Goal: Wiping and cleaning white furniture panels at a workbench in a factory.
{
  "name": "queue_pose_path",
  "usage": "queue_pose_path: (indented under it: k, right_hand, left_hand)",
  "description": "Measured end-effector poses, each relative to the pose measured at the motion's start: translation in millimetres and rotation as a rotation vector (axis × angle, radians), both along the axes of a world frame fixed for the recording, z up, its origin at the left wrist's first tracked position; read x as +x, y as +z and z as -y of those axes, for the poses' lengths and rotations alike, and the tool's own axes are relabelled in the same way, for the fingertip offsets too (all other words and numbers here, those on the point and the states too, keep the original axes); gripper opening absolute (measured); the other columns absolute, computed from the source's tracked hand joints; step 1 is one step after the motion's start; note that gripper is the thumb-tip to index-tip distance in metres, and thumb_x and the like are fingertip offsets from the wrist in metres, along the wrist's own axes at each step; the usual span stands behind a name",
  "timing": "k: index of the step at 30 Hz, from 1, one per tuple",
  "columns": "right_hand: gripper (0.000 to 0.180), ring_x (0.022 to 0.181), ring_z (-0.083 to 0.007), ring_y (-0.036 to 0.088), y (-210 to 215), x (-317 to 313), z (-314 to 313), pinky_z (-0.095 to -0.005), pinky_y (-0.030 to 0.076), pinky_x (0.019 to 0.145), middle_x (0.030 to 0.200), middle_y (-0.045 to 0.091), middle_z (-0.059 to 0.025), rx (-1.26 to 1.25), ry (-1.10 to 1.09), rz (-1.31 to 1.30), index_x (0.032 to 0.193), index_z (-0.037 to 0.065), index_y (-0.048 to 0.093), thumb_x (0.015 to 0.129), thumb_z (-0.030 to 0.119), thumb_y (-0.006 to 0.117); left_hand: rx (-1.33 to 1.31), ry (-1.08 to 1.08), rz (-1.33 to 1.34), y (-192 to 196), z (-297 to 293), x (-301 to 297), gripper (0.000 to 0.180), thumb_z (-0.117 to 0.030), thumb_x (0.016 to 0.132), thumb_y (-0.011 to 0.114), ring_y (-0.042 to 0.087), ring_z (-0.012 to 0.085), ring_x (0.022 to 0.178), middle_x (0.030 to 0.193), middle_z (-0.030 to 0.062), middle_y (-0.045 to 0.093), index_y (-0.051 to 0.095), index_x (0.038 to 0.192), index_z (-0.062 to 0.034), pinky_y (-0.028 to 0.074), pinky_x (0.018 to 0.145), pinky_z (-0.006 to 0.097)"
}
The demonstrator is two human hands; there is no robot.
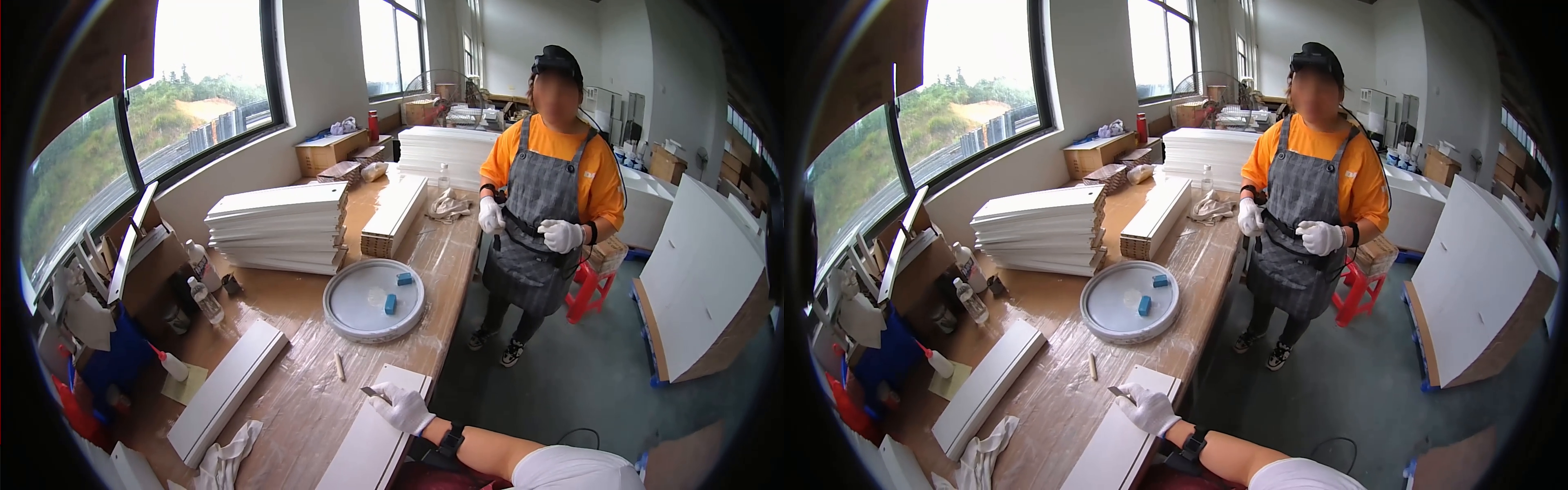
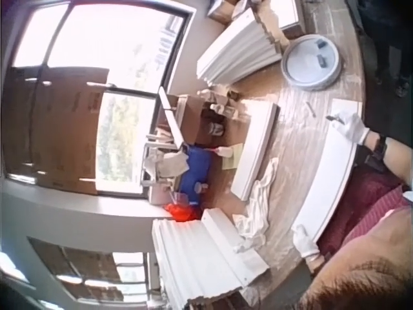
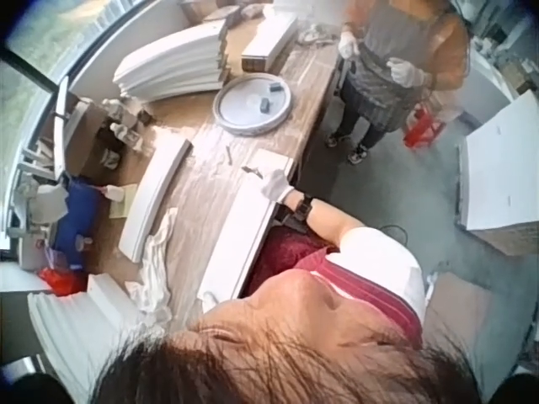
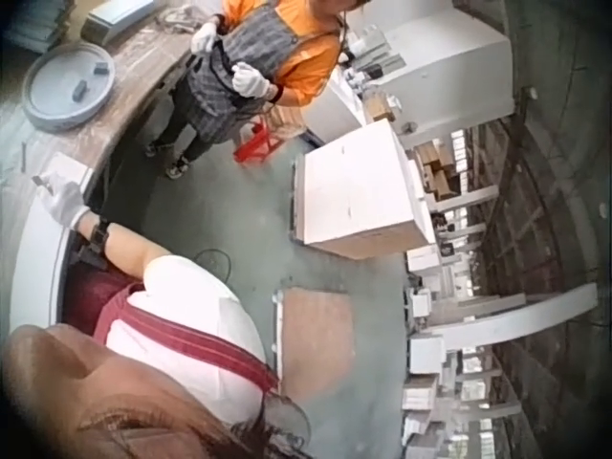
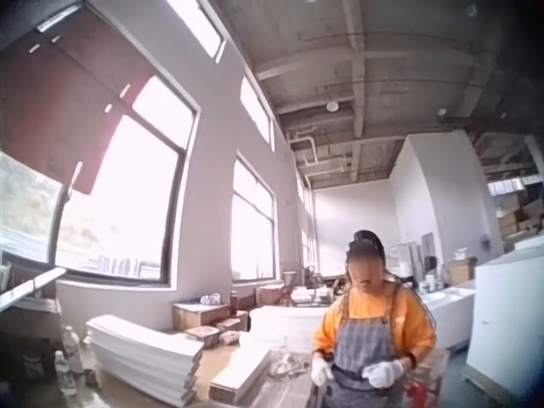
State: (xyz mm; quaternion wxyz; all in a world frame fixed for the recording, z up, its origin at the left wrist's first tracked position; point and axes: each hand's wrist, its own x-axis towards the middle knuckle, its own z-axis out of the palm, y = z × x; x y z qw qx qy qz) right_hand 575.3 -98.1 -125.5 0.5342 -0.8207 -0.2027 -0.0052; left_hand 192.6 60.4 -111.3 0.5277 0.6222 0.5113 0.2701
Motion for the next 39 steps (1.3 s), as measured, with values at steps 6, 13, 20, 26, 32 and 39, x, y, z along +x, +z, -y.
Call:
queue_pose_path:
  k: [6, 13, 20, 26, 32, 39]
  right_hand:
    - [0.03, 0.086, -0.0249, 0.075, 8, -1, -19, -0.0368, 0.058, 0.076, 0.092, 0.077, -0.0126, -0.047, 0.075, -0.031, 0.12, 0.011, 0.072, 0.096, 0.028, 0.071]
    - [0.055, 0.074, -0.0023, 0.05, 43, 87, 75, -0.0198, 0.044, 0.064, 0.086, 0.058, 0.0047, 0.748, -0.371, 0.179, 0.15, 0.0, 0.046, 0.099, 0.009, 0.064]
    - [0.051, 0.061, 0.0005, 0.042, 139, 98, 160, -0.0177, 0.035, 0.053, 0.076, 0.049, 0.0091, 0.823, -0.449, 0.28, 0.149, 0.0, 0.047, 0.1, 0.008, 0.06]
    - [0.022, 0.074, -0.0043, 0.058, 83, 56, 113, -0.0227, 0.05, 0.067, 0.089, 0.066, 0.0025, 0.456, -0.349, 0.204, 0.116, -0.002, 0.066, 0.098, 0.01, 0.067]
    - [0.019, 0.08, -0.0283, 0.076, 38, -17, 53, -0.0367, 0.06, 0.07, 0.089, 0.075, -0.0159, 0.108, -0.044, 0.311, 0.111, 0.01, 0.074, 0.094, 0.018, 0.071]
    - [0.02, 0.075, -0.0318, 0.073, 10, -41, 38, -0.0411, 0.059, 0.063, 0.086, 0.074, -0.0143, -0.078, 0.119, 0.39, 0.111, 0.015, 0.076, 0.095, 0.023, 0.067]
  left_hand:
    - [-0.007, 0.056, -0.083, -14, 7, -36, 0.044, -0.028, 0.106, 0.053, 0.065, 0.0287, 0.101, 0.112, 0.0206, 0.07, 0.064, 0.121, 0.0116, 0.052, 0.091, 0.04]
    - [-0.061, 0.003, -0.035, -57, -15, -19, 0.042, -0.029, 0.104, 0.055, 0.067, 0.0285, 0.097, 0.11, 0.0193, 0.071, 0.065, 0.119, 0.0103, 0.053, 0.087, 0.041]
    - [0.306, -0.125, -0.199, -7, 3, -8, 0.039, -0.027, 0.104, 0.055, 0.067, 0.028, 0.094, 0.105, 0.0183, 0.072, 0.065, 0.115, 0.0099, 0.053, 0.084, 0.041]
    - [-0.004, 0.057, 0.002, -16, 2, -13, 0.039, -0.026, 0.104, 0.055, 0.066, 0.0269, 0.094, 0.103, 0.0179, 0.071, 0.065, 0.116, 0.0098, 0.053, 0.084, 0.04]
    - [-0.075, 0.078, 0.107, -85, -18, -36, 0.04, -0.025, 0.105, 0.055, 0.065, 0.0256, 0.098, 0.11, 0.0182, 0.07, 0.064, 0.122, 0.0098, 0.052, 0.088, 0.039]
    - [-0.054, 0.046, 0.077, 6, 7, 5, 0.041, -0.024, 0.105, 0.054, 0.065, 0.0281, 0.103, 0.116, 0.0194, 0.069, 0.062, 0.125, 0.0111, 0.052, 0.092, 0.04]
